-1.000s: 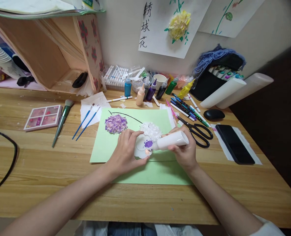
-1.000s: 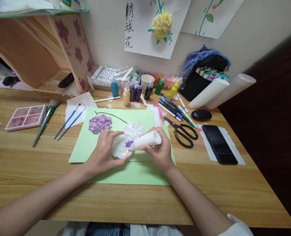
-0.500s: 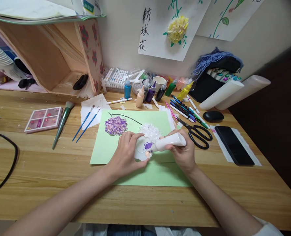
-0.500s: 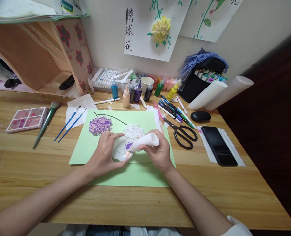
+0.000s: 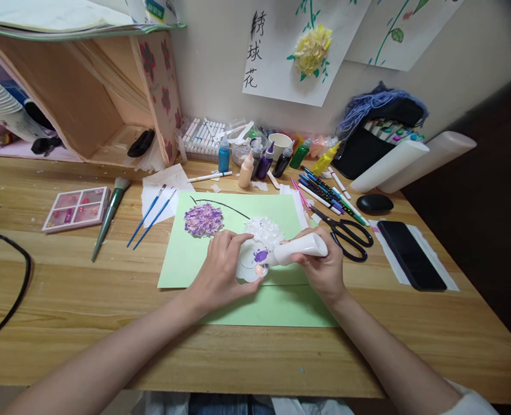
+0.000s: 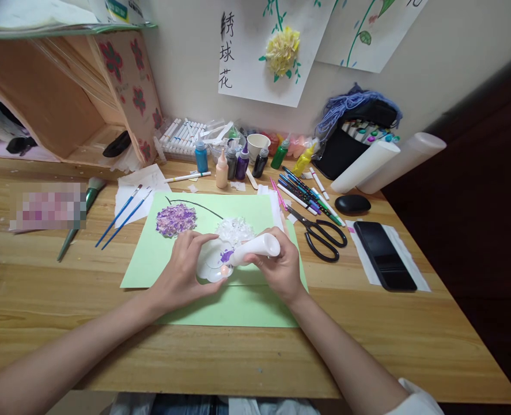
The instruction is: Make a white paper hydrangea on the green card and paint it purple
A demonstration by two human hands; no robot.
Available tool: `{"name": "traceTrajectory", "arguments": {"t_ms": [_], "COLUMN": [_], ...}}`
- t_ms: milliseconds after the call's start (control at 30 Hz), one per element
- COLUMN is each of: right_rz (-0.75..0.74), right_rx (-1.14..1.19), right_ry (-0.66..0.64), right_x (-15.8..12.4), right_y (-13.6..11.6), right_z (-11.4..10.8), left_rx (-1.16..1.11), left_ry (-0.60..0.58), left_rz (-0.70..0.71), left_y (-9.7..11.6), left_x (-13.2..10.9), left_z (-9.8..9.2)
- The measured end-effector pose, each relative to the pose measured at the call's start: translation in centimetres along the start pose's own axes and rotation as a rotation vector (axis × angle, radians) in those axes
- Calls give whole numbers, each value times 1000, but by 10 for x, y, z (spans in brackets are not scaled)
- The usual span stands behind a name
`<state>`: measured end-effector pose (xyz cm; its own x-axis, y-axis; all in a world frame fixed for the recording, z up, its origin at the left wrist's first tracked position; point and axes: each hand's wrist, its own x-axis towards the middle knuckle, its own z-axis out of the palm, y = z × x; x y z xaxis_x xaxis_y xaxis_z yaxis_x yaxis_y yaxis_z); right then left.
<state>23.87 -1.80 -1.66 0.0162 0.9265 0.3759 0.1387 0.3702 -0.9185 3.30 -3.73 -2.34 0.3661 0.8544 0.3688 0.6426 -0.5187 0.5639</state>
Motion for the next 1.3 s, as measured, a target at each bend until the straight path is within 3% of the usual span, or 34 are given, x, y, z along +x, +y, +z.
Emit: {"name": "traceTrajectory", "arguments": {"t_ms": [800,1300], "right_rz": [-16,-163], "right_rx": [6,151], "right_ry": [4,-50], "right_x": [-1,2], "right_y": [0,0], "right_z": [0,0], "left_rx": [9,6], "left_ry": [-9,-2], "left_rz": [13,3], "left_y": [0,1], "left_x": [0,-2], "left_z": [3,1]}}
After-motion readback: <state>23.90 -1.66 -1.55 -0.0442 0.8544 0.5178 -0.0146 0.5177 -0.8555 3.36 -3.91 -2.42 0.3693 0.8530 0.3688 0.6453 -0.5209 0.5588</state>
